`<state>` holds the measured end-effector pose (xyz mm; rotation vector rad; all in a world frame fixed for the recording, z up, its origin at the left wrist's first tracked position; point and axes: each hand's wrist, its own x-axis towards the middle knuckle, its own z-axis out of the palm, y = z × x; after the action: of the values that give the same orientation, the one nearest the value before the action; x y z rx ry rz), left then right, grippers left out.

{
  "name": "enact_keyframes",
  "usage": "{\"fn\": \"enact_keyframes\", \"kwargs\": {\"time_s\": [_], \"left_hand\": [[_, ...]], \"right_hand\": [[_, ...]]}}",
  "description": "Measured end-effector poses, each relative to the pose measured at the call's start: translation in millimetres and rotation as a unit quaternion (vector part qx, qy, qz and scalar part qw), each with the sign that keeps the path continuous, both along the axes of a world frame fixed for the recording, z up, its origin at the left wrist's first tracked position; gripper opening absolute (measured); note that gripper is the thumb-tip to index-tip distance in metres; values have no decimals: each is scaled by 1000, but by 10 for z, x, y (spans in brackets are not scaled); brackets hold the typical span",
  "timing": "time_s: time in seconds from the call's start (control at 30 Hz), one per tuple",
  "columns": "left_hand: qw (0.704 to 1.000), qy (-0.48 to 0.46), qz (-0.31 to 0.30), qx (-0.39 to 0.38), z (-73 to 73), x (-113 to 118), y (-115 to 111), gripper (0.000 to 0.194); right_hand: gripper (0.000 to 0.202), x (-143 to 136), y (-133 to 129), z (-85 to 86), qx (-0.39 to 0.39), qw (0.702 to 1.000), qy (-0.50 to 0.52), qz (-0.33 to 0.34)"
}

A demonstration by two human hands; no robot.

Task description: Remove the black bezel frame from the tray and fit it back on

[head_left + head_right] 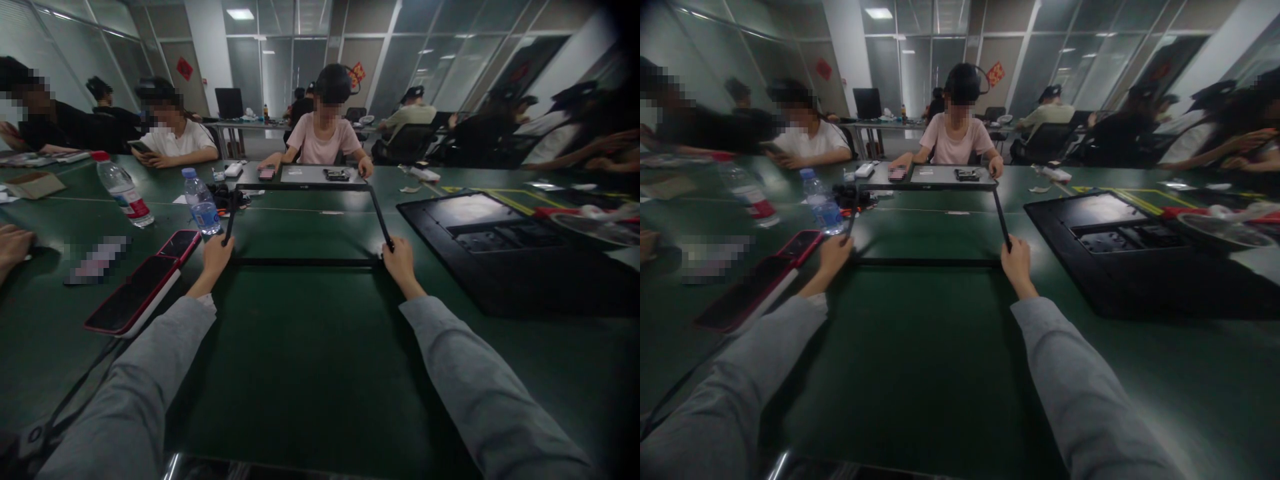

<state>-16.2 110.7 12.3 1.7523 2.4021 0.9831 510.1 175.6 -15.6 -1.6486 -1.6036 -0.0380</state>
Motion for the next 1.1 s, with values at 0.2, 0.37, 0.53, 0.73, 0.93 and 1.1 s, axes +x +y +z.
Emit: {"fn": "enact_keyframes", "kwargs": {"time_s": [0.2,0.37,0.53,0.73,0.93,1.1], "left_hand": [[997,48,9,-57,-23,-5,-4,46],[994,64,6,-86,-64,-35,35,47],[993,71,2,-95,-67,-30,33,49],[993,66,2,-96,3,21,-13,45],[992,65,-5,-107,-11,-6,15,42],[995,58,-9,-85,-32,-11,22,42]], "right_hand": [[46,71,107,-95,-50,999,-5,-17],[43,85,114,-129,-68,997,-4,-34],[44,90,117,-154,-93,994,-27,-43],[43,75,83,-107,-97,994,-12,-47],[45,65,65,-94,-108,993,-14,-51],[43,50,55,-96,-110,992,-6,-52]]}}
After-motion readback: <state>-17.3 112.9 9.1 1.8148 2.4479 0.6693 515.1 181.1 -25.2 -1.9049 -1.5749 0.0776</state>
